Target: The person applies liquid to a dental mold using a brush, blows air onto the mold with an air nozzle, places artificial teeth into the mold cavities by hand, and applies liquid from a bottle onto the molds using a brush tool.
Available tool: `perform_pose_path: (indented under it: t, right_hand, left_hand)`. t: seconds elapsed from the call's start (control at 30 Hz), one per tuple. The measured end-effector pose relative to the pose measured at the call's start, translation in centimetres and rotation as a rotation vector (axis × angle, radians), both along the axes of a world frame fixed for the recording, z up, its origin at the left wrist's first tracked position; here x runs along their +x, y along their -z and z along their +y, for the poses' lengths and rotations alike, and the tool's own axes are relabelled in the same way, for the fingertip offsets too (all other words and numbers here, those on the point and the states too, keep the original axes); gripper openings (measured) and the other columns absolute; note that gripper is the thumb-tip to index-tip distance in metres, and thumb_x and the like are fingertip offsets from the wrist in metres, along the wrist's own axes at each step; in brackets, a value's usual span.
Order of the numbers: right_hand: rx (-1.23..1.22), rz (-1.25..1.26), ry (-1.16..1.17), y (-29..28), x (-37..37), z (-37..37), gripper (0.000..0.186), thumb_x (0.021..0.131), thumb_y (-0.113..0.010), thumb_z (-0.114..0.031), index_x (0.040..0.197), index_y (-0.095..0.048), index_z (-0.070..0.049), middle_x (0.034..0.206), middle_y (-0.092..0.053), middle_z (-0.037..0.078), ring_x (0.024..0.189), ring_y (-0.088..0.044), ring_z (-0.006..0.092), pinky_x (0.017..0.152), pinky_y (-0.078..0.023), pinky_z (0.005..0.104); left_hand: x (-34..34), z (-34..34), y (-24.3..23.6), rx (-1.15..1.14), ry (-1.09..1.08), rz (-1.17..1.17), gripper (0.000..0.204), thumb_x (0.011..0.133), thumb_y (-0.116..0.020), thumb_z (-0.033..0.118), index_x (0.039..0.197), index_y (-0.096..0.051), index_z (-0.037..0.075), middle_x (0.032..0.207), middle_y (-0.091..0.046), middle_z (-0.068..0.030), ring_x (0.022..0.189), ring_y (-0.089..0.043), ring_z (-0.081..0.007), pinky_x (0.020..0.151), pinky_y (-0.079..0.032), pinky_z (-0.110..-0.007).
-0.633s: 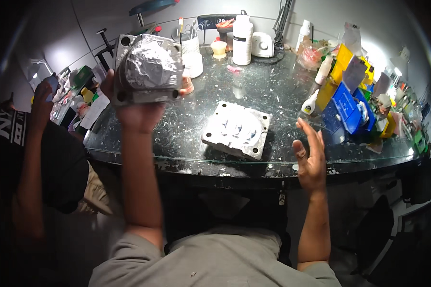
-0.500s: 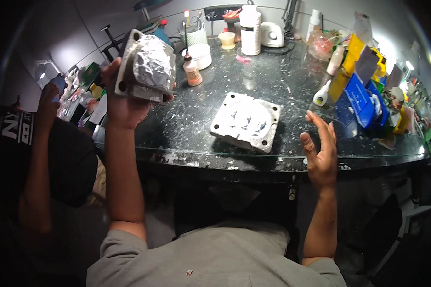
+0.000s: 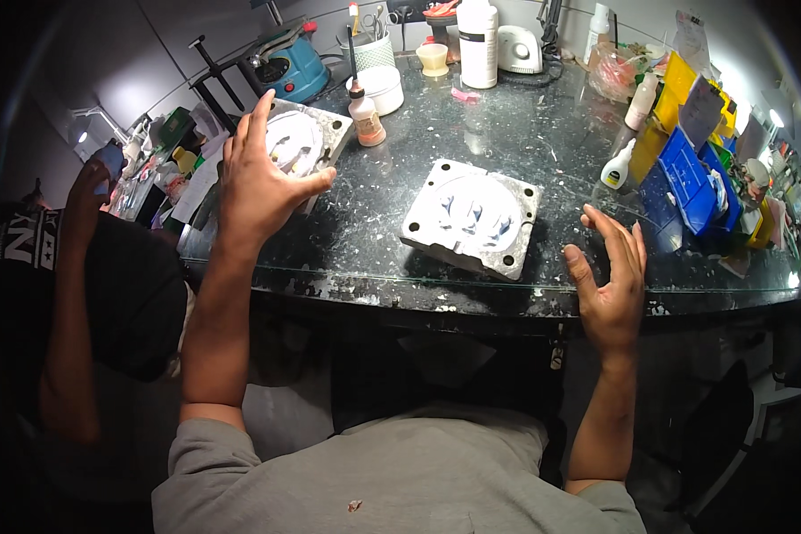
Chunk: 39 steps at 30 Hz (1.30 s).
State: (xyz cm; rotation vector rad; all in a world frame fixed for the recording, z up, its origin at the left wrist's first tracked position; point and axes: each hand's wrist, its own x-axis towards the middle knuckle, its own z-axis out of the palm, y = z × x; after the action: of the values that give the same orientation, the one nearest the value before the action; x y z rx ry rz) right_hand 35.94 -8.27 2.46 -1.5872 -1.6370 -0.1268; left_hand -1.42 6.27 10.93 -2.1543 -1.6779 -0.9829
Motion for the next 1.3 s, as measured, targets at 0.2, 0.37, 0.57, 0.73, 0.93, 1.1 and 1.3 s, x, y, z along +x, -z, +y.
perform_pose_path:
  t: [0.2, 0.37, 0.57, 0.73, 0.93, 1.1, 1.3]
  right_hand:
    - [-0.027, -0.006, -0.004, -0.1, -0.2, 0.2, 0.047, 0.095, -0.072, -0.033, 0.134, -0.065, -0.008, 0.122, -0.070, 0.010, 0.124, -0.061, 0.0281, 0.125, -0.024, 0.0542]
    - [-0.019, -0.011, 0.006, 0.0, -0.3, 0.2, 0.045, 0.094, -0.073, -0.029, 0.133, -0.066, -0.008, 0.120, -0.071, 0.009, 0.121, -0.063, 0.0275, 0.124, -0.025, 0.0536]
    - [-0.025, -0.026, 0.014, 0.0, -0.4, 0.4, 0.044, 0.093, -0.073, -0.024, 0.133, -0.066, -0.008, 0.119, -0.071, 0.009, 0.118, -0.064, 0.0267, 0.123, -0.026, 0.0532]
    - [-0.023, -0.014, 0.020, -0.2, -0.6, 0.5, 0.042, 0.093, -0.072, -0.022, 0.132, -0.066, -0.007, 0.117, -0.072, 0.009, 0.116, -0.064, 0.0262, 0.123, -0.027, 0.0534]
    - [-0.009, -0.012, 0.022, -0.1, -0.5, 0.5, 0.040, 0.093, -0.072, -0.021, 0.130, -0.067, -0.007, 0.116, -0.072, 0.009, 0.116, -0.065, 0.0256, 0.123, -0.028, 0.0531]
    - [-0.017, -0.014, 0.017, -0.1, -0.4, 0.5, 0.039, 0.093, -0.072, -0.021, 0.129, -0.068, -0.006, 0.115, -0.072, 0.008, 0.116, -0.065, 0.0255, 0.123, -0.028, 0.0530]
    - [-0.017, -0.040, 0.029, -0.1, -0.6, 0.4, 0.038, 0.094, -0.072, -0.021, 0.128, -0.068, -0.007, 0.114, -0.072, 0.007, 0.116, -0.065, 0.0248, 0.123, -0.027, 0.0530]
  left_hand:
    - [0.2, -0.3, 1.3, -0.088, -0.029, -0.145, 0.117, 0.060, -0.097, 0.039, 0.156, -0.038, 0.009, 0.145, -0.054, -0.0222, 0.135, -0.048, -0.0417, 0.116, -0.038, -0.049]
    - [1.2, -1.6, 3.4, -0.017, -0.038, -0.175, 0.108, 0.063, -0.095, 0.033, 0.154, -0.043, 0.008, 0.144, -0.055, -0.0252, 0.135, -0.050, -0.0413, 0.116, -0.038, -0.049]
    - [1.6, -2.6, 4.5, 0.018, 0.003, -0.199, 0.111, 0.063, -0.094, 0.025, 0.158, -0.037, 0.012, 0.149, -0.050, -0.0226, 0.137, -0.045, -0.0410, 0.117, -0.036, -0.050]
    - [1.9, -2.8, 4.6, -0.062, -0.072, -0.171, 0.111, 0.062, -0.096, 0.029, 0.155, -0.040, 0.010, 0.147, -0.052, -0.0228, 0.136, -0.046, -0.0415, 0.117, -0.036, -0.050]
    - [1.9, -2.2, 4.7, -0.149, -0.140, -0.141, 0.118, 0.061, -0.095, 0.042, 0.156, -0.035, 0.005, 0.147, -0.048, -0.0243, 0.138, -0.043, -0.0432, 0.119, -0.033, -0.051]
    - [2.1, -2.3, 4.5, -0.177, -0.168, -0.144, 0.114, 0.063, -0.094, 0.041, 0.154, -0.039, 0.002, 0.147, -0.049, -0.0248, 0.136, -0.045, -0.0426, 0.118, -0.035, -0.050]
    - [2.8, -2.0, 3.5, -0.244, -0.262, 0.019, 0.111, 0.066, -0.091, 0.049, 0.152, -0.042, 0.000, 0.145, -0.052, -0.0232, 0.132, -0.049, -0.0414, 0.115, -0.038, -0.049]
